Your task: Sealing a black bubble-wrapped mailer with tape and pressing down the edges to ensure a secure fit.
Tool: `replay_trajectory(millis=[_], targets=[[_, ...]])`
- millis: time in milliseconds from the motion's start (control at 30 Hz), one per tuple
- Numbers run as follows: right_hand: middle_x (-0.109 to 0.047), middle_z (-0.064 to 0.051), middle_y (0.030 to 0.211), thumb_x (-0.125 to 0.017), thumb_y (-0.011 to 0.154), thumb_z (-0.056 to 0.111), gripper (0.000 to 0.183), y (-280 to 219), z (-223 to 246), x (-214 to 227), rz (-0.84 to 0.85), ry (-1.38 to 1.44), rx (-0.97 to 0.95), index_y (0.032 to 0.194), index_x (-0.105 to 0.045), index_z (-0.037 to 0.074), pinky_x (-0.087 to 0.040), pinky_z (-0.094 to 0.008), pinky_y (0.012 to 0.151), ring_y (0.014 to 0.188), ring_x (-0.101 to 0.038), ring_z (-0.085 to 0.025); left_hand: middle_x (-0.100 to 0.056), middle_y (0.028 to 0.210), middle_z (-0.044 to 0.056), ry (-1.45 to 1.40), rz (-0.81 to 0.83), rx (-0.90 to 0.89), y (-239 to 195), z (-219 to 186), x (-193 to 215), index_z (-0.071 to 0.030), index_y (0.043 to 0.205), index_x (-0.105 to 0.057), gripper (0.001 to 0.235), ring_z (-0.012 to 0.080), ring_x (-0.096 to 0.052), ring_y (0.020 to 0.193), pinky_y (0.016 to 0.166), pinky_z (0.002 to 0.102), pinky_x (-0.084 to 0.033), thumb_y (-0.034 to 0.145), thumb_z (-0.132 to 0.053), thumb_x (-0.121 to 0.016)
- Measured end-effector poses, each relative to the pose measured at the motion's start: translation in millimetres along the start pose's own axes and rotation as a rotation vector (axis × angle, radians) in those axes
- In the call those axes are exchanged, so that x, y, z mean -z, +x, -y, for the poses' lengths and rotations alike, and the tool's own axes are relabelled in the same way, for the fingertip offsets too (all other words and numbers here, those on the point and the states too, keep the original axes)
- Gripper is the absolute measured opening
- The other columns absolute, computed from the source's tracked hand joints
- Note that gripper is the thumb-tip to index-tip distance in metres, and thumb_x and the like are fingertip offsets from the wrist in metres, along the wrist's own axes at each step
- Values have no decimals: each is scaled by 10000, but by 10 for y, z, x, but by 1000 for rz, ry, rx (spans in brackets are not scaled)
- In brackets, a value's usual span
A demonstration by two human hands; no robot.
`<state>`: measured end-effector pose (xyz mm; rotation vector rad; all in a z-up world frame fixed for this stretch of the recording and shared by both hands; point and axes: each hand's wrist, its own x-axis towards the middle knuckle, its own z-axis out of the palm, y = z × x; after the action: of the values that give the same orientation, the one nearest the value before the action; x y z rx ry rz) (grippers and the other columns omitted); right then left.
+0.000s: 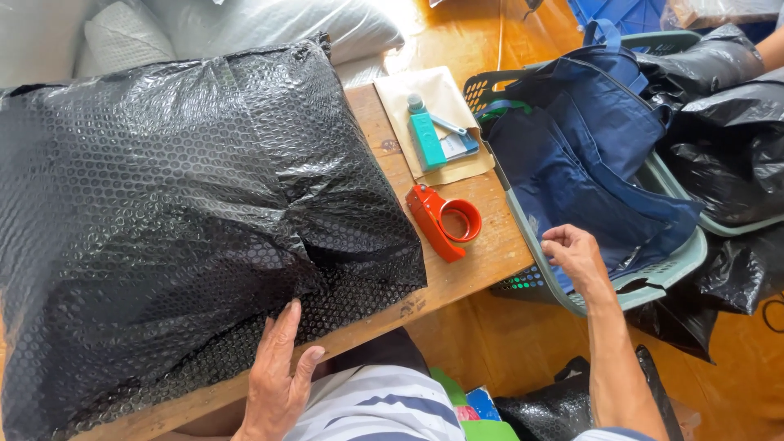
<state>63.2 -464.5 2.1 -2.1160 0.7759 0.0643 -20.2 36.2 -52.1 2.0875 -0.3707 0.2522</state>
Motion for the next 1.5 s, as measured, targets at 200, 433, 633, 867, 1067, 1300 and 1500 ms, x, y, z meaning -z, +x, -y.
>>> replay_trajectory(millis=[200,433,633,867,1067,1300,1500], targets=[[-691,-36,871,-737,882,106,58,70,-690,-325,-390,-307,562,937,-731,92,-508,-335,772,768,-645,-183,-486,1571,164,45,-36,38,-174,-62,48,-19,1549,-388,660,306,-486,1452,1252,548,-300,996,-340,-552],[-631,-86,985,-705,870,0,298,47,-777,-317,-335,-344,750,1151,-641,75,-514,-369,695,847,-629,-225,-468,1589,148,112,-65,22,-240,-169,35,-22,1557,-380,657,294,-483,1458,1258,535,-307,1005,-341,-539],[-609,-61,899,-646,874,-12,313,87,-799,-317,-290,-287,718,1175,-627,75,-499,-403,791,822,-605,-242,-444,1607,142,135,-53,14,-290,-346,31,-37,1569,-364,656,297,-451,1483,1258,555,-287,1010,-334,-535],[-743,-56,957,-616,913,111,288,143,-604,-39,-107,-243,457,1196,-644,68,-516,-354,876,913,-692,-222,-444,1607,130,168,-51,46,-405,-422,-1,-35,1569,-360,673,264,-446,1481,1270,524,-271,1007,-371,-513],[-676,-175,1066,-490,986,34,221,330,-720,12,81,-486,652,1201,-542,28,-515,-439,865,1001,-682,-322,-451,1600,158,171,-79,-52,-429,-490,-18,-11,1556,-374,652,295,-464,1476,1261,542,-305,1010,-330,-536],[-634,-164,1120,-466,1022,44,226,257,-1375,-48,-73,-340,714,1212,-579,-3,-499,-426,939,1012,-625,-315,-438,1608,147,131,-87,17,-518,-468,32,-27,1566,-354,684,292,-438,1488,1269,530,-281,999,-374,-514],[-646,-123,1117,-578,1006,133,216,25,-1013,76,-241,-218,579,1174,-692,60,-491,-375,912,988,-634,-257,-456,1592,166,99,-25,-59,-432,-516,-76,-22,1547,-388,660,312,-452,1478,1271,510,-286,1002,-362,-538]])
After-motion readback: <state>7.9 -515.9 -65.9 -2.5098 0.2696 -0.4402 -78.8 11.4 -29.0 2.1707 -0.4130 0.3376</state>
